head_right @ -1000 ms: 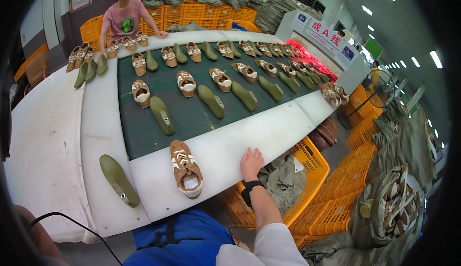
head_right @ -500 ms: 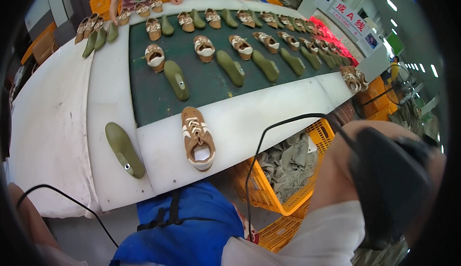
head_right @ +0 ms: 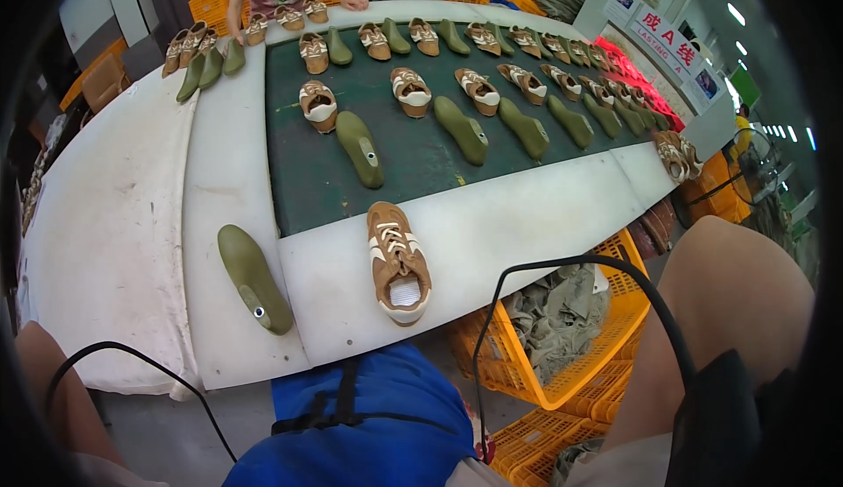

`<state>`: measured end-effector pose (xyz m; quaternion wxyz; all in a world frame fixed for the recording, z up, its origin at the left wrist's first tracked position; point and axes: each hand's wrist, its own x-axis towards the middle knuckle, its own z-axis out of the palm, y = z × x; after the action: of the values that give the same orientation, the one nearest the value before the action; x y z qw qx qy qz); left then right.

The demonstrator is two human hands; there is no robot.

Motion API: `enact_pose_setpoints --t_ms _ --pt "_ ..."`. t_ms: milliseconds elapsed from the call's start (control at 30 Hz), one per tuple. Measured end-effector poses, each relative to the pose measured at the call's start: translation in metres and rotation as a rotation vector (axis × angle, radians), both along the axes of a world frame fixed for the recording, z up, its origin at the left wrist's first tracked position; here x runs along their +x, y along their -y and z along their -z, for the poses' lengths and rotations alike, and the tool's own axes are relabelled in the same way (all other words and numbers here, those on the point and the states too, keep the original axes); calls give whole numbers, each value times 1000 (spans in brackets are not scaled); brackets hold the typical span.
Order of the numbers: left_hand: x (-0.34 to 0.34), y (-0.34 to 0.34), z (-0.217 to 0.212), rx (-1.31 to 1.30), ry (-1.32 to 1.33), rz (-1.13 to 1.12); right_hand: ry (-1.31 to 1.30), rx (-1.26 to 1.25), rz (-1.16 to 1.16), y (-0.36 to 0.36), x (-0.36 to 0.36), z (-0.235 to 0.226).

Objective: The recorder is sorting and placing shoe uppers onto shoe lasts on a manufacturing table.

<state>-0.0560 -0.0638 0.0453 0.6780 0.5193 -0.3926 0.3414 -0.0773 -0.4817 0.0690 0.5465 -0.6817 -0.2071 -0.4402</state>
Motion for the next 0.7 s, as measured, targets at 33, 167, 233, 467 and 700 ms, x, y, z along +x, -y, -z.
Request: enact_pose_setpoints --t_ms 33,167,233,467,700 --pt "0 1 -1 7 1 -16 0 17 -34 -4 2 1" --pt "-12 -30 26 27 -46 -11 -49 79 -102 -13 -16 -1" --pt "-13 -36 20 42 -30 -27 -34 114 -155 -19 -19 -2" --pt "-18 -49 83 643 -652 -410 -573 -294 -115 -56 -18 45" --pt "-42 -55 267 1301 -609 -430 -828 -975 -420 -159 -27 189"
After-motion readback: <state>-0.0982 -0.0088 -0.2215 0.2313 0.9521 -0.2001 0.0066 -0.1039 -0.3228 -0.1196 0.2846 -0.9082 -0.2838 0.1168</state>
